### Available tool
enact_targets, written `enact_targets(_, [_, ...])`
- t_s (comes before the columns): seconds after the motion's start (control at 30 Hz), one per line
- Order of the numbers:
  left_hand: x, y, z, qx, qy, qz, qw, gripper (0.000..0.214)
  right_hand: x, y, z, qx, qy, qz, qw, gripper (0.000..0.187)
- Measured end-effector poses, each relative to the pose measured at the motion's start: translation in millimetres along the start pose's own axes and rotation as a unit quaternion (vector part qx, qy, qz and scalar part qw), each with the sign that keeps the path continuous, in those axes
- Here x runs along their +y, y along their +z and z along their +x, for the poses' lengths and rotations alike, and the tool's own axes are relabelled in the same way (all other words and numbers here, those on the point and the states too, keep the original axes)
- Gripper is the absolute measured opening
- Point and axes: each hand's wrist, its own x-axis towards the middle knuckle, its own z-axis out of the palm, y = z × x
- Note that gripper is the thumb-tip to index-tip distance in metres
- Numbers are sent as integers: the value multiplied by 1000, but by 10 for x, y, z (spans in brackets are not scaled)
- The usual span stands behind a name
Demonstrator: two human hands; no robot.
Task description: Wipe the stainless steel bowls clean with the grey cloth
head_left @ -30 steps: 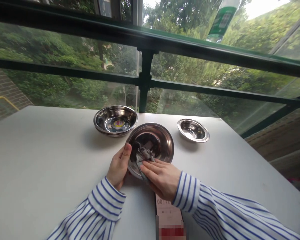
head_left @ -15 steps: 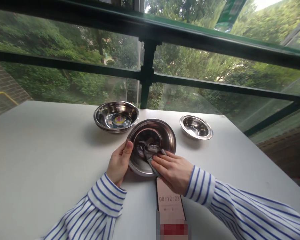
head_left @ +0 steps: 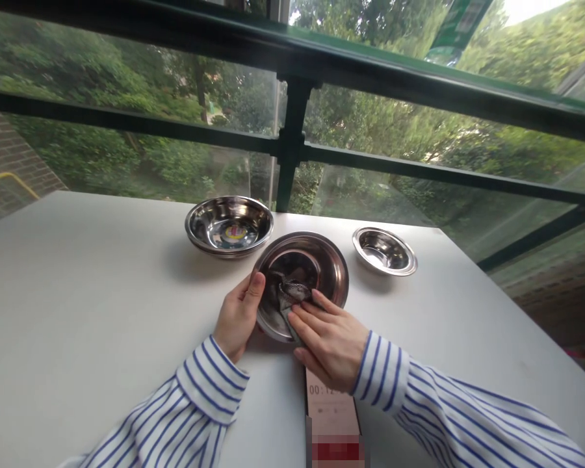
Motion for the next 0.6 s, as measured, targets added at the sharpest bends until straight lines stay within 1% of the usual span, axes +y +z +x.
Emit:
enact_targets(0.07, [8, -4, 2, 9, 6, -9, 1000, 51, -18, 10, 23, 11, -15, 0, 1000, 48])
enact_targets(0.17, [25, -7, -2, 15, 8, -16, 1000, 52, 45, 8, -15, 3, -35, -10, 999, 44])
enact_targets(0.27, [16, 13, -3, 5, -2, -11, 1000, 51, 117, 11, -63, -4, -29, -25, 999, 40])
enact_targets(0.33, [1, 23, 0, 5, -1, -5, 1000, 51, 86, 40, -27, 5, -17, -8, 1000, 39])
enact_targets(0.47, [20, 2, 4, 27, 13, 1, 1000, 50, -49, 109, 119, 34, 0, 36, 999, 43])
enact_targets(0.53, [60, -11, 4, 34, 15, 0, 999, 51, -26, 94, 116, 23, -16, 20, 999, 42])
enact_targets(0.6, [92, -10, 3, 54, 11, 5, 998, 52, 59, 46, 54, 6, -35, -15, 999, 39])
